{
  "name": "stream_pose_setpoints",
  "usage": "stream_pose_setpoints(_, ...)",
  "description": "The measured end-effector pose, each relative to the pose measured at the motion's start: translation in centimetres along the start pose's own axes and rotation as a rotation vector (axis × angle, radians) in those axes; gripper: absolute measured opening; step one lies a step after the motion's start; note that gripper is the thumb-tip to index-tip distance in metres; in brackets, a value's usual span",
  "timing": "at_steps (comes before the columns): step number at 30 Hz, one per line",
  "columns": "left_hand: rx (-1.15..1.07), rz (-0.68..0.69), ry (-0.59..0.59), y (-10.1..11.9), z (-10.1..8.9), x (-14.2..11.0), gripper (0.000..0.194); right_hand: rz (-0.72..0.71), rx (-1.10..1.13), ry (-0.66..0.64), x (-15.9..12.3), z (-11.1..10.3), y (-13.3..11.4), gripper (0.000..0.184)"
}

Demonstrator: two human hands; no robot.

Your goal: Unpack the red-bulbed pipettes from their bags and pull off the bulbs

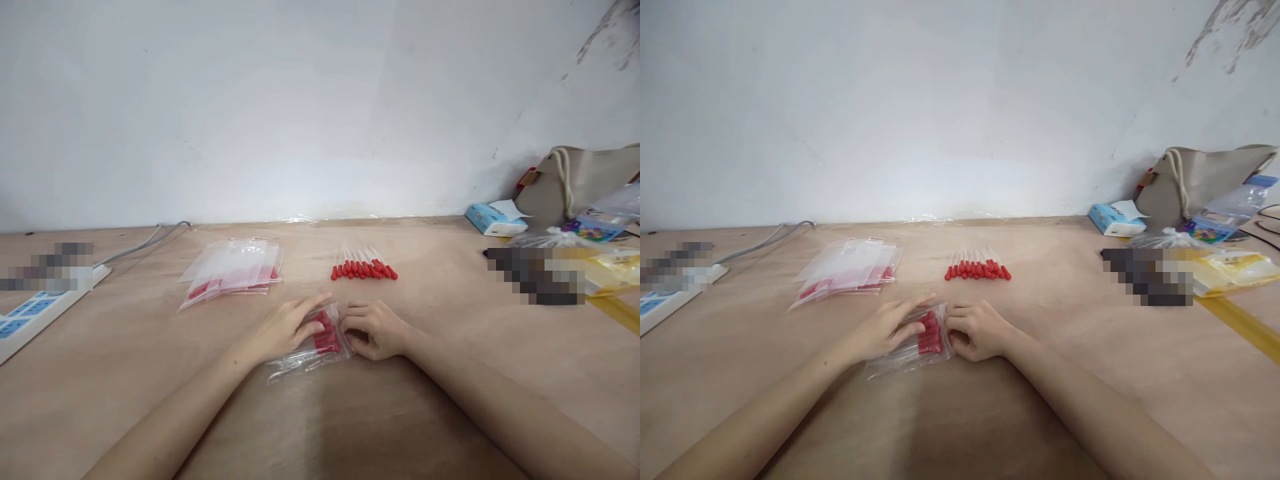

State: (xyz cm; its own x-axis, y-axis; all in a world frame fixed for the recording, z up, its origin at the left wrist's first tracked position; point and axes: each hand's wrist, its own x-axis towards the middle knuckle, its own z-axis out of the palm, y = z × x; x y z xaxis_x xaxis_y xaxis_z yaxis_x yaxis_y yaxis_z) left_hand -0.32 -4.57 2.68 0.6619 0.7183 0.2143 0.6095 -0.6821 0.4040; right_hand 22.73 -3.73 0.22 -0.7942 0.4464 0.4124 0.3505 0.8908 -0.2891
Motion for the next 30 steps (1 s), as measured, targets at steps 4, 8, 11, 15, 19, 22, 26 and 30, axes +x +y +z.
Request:
stream_pose_setpoints(4,-0.044,-0.091,-0.072,1.3,-0.1,-2.2,0.069,0.113,0.257,0.063,0.3,-0.2,0.0,0.024)
stream_pose_setpoints(8,-0.064,-0.052,-0.023,1.0,0.9,-3.5,0.07,0.29,0.283,0.161,1.0,1.0,0.0,0.023)
stream_pose_setpoints(11,-0.085,-0.04,-0.014,0.2,1.4,-3.1,0.064,0.391,0.299,0.18,1.3,1.6,0.0,0.02)
stream_pose_setpoints(15,-0.091,-0.031,0.001,-0.9,1.5,-1.9,0.058,0.423,0.438,0.144,1.6,1.2,0.0,0.027)
stream_pose_setpoints(19,-0.087,-0.04,0.057,-1.2,1.5,-1.1,0.055,0.464,0.506,0.119,1.7,0.6,0.2,0.025)
stream_pose_setpoints(22,-0.095,-0.031,0.067,-1.2,1.5,-1.0,0.054,0.541,0.626,0.105,1.5,0.8,0.5,0.022)
stream_pose_setpoints(26,-0.087,-0.034,0.07,-1.1,1.6,-1.1,0.054,0.514,0.758,0.137,1.2,1.6,0.9,0.029)
stream_pose_setpoints(30,-0.078,-0.047,0.057,-1.0,1.6,-1.1,0.052,0.551,0.786,0.179,1.6,2.3,0.9,0.033)
